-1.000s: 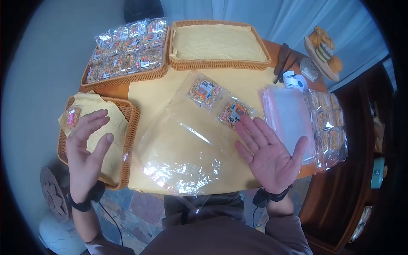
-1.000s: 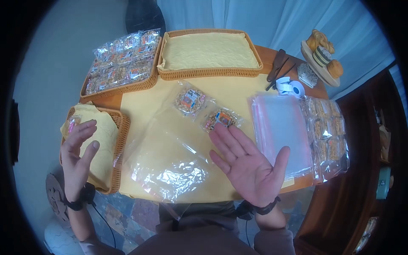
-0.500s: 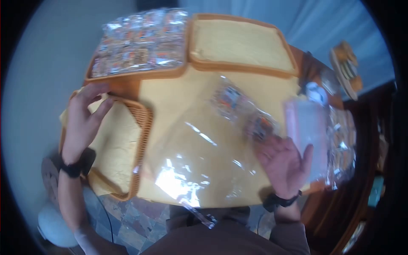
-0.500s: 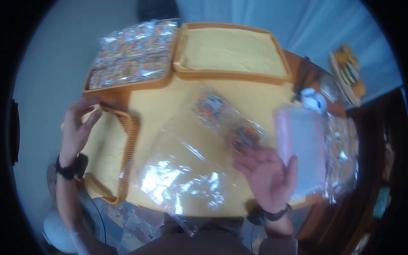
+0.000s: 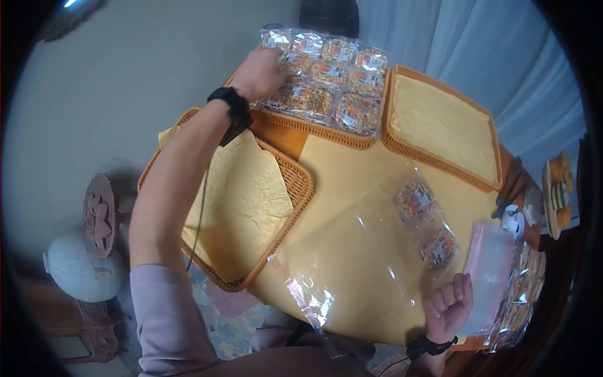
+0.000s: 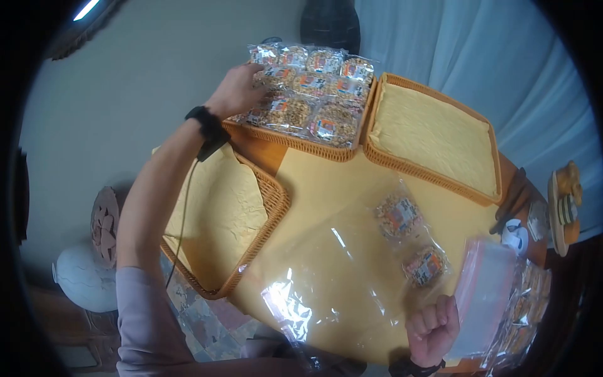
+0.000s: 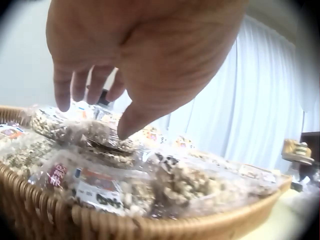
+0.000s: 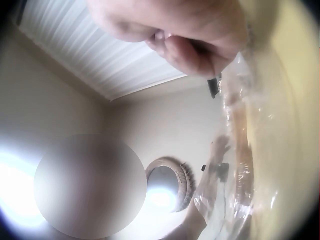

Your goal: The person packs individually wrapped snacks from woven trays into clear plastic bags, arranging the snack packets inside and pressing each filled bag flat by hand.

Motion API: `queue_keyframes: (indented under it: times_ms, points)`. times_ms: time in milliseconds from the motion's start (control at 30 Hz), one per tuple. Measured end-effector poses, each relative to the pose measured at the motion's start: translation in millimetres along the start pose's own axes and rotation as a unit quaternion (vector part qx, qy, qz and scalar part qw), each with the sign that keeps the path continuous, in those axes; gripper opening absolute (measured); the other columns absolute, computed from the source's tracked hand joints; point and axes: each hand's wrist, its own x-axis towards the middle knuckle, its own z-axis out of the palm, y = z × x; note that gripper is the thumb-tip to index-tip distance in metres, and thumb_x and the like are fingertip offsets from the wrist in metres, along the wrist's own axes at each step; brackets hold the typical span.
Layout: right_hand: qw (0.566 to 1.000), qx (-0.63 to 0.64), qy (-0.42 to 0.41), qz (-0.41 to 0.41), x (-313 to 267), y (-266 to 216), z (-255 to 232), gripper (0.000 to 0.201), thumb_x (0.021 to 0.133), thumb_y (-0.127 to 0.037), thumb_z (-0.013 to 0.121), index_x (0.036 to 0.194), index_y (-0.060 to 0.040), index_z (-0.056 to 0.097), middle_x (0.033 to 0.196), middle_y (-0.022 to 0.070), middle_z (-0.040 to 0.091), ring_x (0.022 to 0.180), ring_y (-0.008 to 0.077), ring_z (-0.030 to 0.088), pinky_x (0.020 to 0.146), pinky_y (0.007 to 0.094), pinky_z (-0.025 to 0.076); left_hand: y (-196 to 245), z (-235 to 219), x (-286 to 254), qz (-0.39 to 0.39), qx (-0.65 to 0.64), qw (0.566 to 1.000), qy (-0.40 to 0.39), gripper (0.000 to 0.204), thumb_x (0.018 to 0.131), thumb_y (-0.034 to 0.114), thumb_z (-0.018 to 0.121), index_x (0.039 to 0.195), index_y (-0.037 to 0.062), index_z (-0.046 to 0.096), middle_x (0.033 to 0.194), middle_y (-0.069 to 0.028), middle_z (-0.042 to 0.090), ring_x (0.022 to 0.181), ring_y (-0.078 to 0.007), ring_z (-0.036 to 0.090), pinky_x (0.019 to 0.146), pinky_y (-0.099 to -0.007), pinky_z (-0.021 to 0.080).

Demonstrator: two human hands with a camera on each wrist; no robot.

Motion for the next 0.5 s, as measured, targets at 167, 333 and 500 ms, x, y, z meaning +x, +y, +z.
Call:
queue_keyframes:
  times_ms: [167,333,500]
  points:
    - [1.000,-0.010,0.008,-0.007,2,-1,0,0.041,0.113,-0.033,0.037,0.077,-0.0141,0.038,0.057,-0.0025,0.024,0.049,0.0127,0.022,0.044,0.0302,0.029,-13,16,29,0.144,0.136,0.980,0.018,0.080,0.075,0.018,0.074,0.148,-0.0040,0.048,0.140,-0.0268,0.059,0.130,-0.0435,0.054,0.116,-0.0465,0.040]
    - [0.998,-0.037,-0.042,0.006,1,-2,-5,0.041,0.115,-0.034,0.029,0.081,-0.0131,0.039,0.062,-0.0027,0.024,0.051,0.0120,0.020,0.050,0.0310,0.030,4,16,38,0.086,0.143,0.984,-0.062,0.086,0.074,0.018,0.075,0.153,0.0050,0.044,0.141,-0.0247,0.059,0.132,-0.0449,0.052,0.117,-0.0474,0.040]
    - [0.998,-0.043,-0.046,0.003,1,-2,-5,0.041,0.115,-0.034,0.030,0.081,-0.0129,0.038,0.062,-0.0021,0.025,0.052,0.0123,0.021,0.051,0.0317,0.031,-4,17,50,0.114,0.156,0.979,-0.069,0.076,0.074,0.014,0.072,0.147,0.0029,0.051,0.129,-0.0251,0.066,0.120,-0.0420,0.063,0.107,-0.0464,0.049]
